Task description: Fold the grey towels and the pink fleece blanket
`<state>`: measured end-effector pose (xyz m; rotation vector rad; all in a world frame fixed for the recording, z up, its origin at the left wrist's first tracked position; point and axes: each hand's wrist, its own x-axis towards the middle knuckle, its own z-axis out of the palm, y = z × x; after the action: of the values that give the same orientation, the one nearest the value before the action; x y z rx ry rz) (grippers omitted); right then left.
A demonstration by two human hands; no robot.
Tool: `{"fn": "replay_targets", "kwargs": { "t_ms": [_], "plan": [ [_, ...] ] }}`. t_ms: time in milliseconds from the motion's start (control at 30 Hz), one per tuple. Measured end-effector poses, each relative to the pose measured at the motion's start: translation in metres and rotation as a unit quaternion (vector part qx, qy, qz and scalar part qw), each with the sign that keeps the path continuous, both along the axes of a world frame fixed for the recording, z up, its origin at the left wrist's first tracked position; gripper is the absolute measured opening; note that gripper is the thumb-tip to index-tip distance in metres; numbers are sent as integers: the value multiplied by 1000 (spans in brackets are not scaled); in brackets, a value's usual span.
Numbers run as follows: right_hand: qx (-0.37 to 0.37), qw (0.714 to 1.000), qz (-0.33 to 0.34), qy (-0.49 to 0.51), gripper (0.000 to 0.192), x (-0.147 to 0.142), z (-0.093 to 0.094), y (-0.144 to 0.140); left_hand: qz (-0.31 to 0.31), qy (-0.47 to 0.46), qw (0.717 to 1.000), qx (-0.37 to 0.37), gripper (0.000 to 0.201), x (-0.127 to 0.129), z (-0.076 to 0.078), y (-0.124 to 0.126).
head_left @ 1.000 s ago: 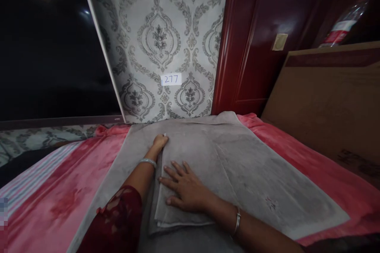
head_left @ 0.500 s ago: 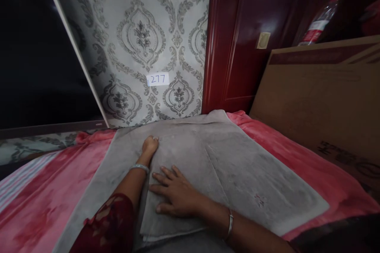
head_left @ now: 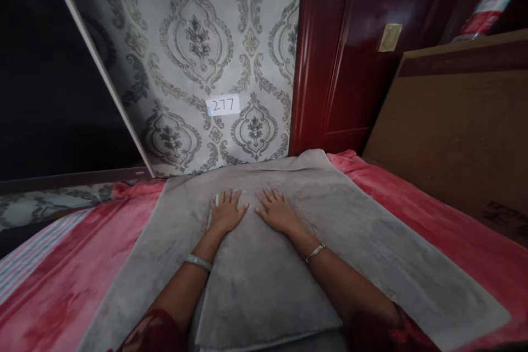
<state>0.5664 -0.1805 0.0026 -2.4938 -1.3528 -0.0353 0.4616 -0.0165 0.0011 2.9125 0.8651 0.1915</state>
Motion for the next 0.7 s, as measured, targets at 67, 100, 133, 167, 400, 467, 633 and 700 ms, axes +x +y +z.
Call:
{"fn": "replay_targets", "kwargs": {
  "t_ms": [67, 100, 133, 167, 400, 467, 633, 700],
  "plan": [
    [-1, 1000, 2, 11, 60, 1, -9, -1, 4, -1, 1000, -4, 67, 1, 0, 2],
    [0, 1000, 2, 18, 60, 2, -11, -2, 6, 1, 1000, -8, 68, 1, 1, 3],
    [2, 1000, 2, 26, 60, 4, -12, -3, 10, 2, 1000, -13, 68, 1, 2, 4],
    [4, 999, 1, 32, 59, 6, -13, -4, 19, 4, 1000, -17, 68, 1, 2, 5],
    [105, 987, -85, 91, 60, 34, -24, -12, 87, -114, 985, -98, 63, -4, 0, 18],
    [187, 965, -117, 140, 62, 46, -30, -16, 105, -174, 967, -151, 60, -7, 1, 25],
    [370, 835, -170, 370, 65, 72, -42, -24, 146, -246, 929, -236, 64, -15, 7, 52],
    [383, 814, -169, 403, 64, 76, -44, -26, 155, -274, 905, -287, 65, -18, 8, 60]
  ]
}}
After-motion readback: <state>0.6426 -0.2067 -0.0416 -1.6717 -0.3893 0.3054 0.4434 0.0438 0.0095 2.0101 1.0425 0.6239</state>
